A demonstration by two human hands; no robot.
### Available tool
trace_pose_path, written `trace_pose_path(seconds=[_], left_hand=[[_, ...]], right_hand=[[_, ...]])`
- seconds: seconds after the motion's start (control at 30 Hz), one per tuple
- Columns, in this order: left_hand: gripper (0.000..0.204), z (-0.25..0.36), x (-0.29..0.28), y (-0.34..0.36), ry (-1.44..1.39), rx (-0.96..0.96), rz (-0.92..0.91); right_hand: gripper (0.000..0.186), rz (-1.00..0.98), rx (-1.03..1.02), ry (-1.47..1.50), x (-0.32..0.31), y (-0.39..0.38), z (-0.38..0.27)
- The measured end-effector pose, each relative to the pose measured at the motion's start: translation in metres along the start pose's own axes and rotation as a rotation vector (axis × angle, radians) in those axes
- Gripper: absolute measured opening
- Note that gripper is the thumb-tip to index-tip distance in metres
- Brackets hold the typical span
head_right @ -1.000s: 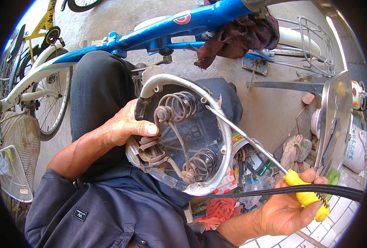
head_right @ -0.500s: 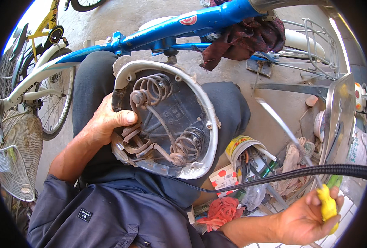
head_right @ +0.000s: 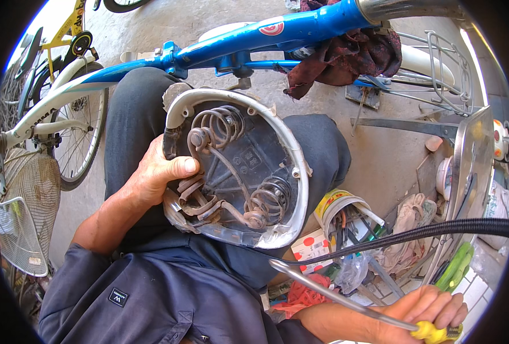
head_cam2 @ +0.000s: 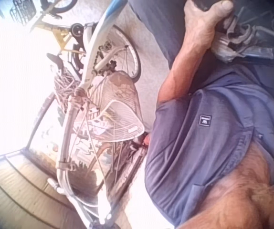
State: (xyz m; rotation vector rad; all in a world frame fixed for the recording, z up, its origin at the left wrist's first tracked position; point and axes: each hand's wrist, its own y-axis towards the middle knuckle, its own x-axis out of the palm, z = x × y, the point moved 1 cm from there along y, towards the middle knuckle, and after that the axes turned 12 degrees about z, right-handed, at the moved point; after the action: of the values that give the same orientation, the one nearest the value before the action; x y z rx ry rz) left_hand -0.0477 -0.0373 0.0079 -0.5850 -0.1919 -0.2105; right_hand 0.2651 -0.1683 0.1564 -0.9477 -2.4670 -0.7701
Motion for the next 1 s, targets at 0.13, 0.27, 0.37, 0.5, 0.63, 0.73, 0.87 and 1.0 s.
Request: trace_pose_path(seconds=[0.13, 0.27, 0.37, 0.5, 0.63, 0.73, 0.87, 1.0], left_hand=[[0.071, 0.001, 0.001, 0.0, 0.011, 0.019, 0.0], [0.071, 0.001, 0.0, -0.002, 0.016, 0.045, 0.004], [0.07, 0.003, 0.001, -0.003, 0.036, 0.038, -0.006], [0.07, 0.001, -0.001, -0.002, 0.039, 0.044, -0.015], [0.07, 0.0, -0.003, -0.001, 0.022, 0.071, -0.009], [0.071, -0.003, 0.0, 0.002, 0.047, 0.072, -0.027], [0.071, 0.002, 0.0, 0.0, 0.05, 0.094, -0.025], [0.071, 0.002, -0.001, 0.001, 0.061, 0.073, -0.023]], right_hand=[[0.029, -0.053, 0.031, -0.152, 0.019, -0.015, 0.018], [0.045, -0.021, -0.196, -0.404, 0.035, -0.034, 0.039], [0.045, 0.005, -0.375, -0.608, 0.048, -0.047, 0.054], [0.046, -0.217, -0.443, -0.692, 0.057, -0.051, 0.061], [0.046, -0.345, -0.458, -0.831, 0.031, -0.043, 0.047], [0.046, -0.268, -0.41, -0.631, 0.062, -0.051, 0.068], [0.045, -0.266, -0.392, -0.687, 0.064, -0.047, 0.071], [0.046, -0.213, -0.364, -0.65, 0.06, -0.039, 0.065]])
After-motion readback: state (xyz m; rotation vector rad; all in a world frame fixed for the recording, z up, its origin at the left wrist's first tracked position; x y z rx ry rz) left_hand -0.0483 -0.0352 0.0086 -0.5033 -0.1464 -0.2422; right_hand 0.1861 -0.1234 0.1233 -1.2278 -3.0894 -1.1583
